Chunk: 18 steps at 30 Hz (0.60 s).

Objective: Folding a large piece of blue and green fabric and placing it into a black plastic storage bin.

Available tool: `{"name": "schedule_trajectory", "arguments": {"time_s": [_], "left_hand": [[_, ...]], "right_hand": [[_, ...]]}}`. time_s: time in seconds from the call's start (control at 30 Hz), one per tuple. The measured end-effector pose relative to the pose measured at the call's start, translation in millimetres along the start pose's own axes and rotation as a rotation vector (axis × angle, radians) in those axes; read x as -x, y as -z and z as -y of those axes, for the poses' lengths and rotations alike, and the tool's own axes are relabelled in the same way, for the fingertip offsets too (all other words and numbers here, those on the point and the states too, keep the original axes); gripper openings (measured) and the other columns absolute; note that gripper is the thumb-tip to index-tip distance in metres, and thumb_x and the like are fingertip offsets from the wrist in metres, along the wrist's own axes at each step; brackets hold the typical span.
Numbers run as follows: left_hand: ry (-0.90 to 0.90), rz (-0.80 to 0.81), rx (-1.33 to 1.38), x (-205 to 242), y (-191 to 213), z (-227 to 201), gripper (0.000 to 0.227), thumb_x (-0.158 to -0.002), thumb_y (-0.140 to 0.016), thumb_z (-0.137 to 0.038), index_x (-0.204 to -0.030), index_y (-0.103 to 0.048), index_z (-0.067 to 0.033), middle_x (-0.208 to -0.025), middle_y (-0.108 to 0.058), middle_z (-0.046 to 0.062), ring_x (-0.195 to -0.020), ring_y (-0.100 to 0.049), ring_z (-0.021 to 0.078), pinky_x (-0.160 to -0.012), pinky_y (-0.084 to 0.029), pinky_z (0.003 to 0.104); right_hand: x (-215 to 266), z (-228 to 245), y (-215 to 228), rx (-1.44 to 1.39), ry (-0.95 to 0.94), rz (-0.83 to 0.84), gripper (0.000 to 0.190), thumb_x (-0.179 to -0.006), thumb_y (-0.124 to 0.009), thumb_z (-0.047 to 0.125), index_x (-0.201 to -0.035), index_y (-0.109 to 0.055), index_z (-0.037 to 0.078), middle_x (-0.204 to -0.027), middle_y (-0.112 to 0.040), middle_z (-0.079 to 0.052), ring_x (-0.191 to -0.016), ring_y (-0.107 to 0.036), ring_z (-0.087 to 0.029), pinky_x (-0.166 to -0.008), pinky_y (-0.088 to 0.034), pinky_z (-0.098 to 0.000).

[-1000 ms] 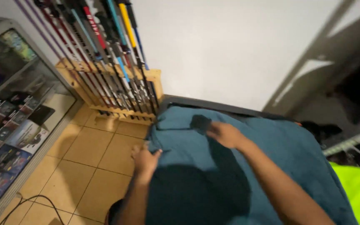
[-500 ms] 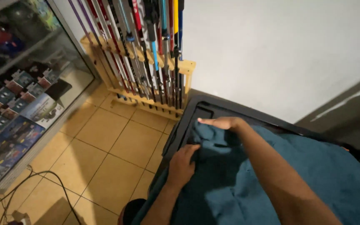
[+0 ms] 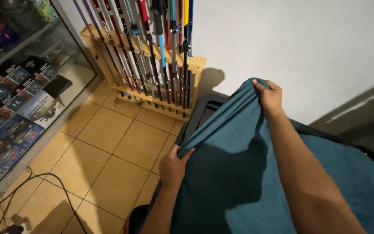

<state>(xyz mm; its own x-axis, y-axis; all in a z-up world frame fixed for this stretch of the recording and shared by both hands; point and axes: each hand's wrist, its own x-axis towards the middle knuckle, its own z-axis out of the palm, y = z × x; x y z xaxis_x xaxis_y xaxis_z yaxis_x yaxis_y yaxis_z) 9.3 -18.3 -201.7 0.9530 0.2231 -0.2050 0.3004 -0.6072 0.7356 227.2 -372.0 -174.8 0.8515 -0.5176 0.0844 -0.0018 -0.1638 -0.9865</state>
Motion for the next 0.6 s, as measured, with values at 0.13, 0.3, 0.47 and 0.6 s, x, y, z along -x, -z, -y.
{"name": "schedule_trajectory", "arguments": {"time_s": [0.13, 0.3, 0.47, 0.6], "left_hand": [[0.054, -0.017, -0.056, -7.1, -9.1, 15.7, 0.063, -0.083, -0.072, -0.074, -0.111, -0.076, -0.0177, -0.097, -0.079, 0.017, -0.094, -0.077, 0.0376, -0.071, -0.064, 0.047], [-0.045, 0.030, -0.181, -4.7, 15.8, 9.2, 0.060, -0.092, -0.072, -0.039, -0.142, -0.052, -0.0134, -0.120, -0.065, 0.019, -0.113, -0.068, 0.0393, -0.085, -0.061, 0.053], [-0.422, -0.184, -0.267, 6.6, -0.2, -14.3, 0.069, -0.079, -0.064, -0.023, -0.146, -0.052, -0.0209, -0.132, -0.057, 0.012, -0.117, -0.057, 0.0359, -0.095, -0.044, 0.054], [-0.936, -0.109, -0.229, -21.0, 5.8, -82.4, 0.048, -0.079, -0.059, -0.002, -0.125, -0.063, -0.0146, -0.115, -0.062, 0.011, -0.103, -0.061, 0.0357, -0.090, -0.048, 0.047]], "right_hand": [[17.8, 9.3, -5.5, 0.106, 0.150, -0.172, 0.018, -0.099, -0.079, 0.038, -0.088, -0.081, 0.023, -0.072, -0.070, -0.002, -0.066, -0.056, -0.010, -0.055, -0.040, -0.0263], [64.1, 48.4, 17.8, 0.168, -0.242, 0.415, 0.072, -0.094, -0.058, 0.080, -0.131, -0.071, 0.020, -0.108, -0.072, -0.015, -0.092, -0.069, -0.026, -0.084, -0.058, -0.0426], [-6.6, -49.5, 181.3, 1.126, 0.028, 0.444, 0.042, -0.101, -0.045, 0.038, -0.140, -0.058, 0.029, -0.145, -0.061, -0.003, -0.129, -0.061, -0.031, -0.104, -0.047, -0.0473], [17.2, -54.9, 301.6, 1.524, -0.337, 0.386, 0.066, -0.096, -0.048, 0.039, -0.160, -0.033, 0.032, -0.152, -0.051, -0.013, -0.131, -0.054, -0.047, -0.106, -0.039, -0.0703]]}}
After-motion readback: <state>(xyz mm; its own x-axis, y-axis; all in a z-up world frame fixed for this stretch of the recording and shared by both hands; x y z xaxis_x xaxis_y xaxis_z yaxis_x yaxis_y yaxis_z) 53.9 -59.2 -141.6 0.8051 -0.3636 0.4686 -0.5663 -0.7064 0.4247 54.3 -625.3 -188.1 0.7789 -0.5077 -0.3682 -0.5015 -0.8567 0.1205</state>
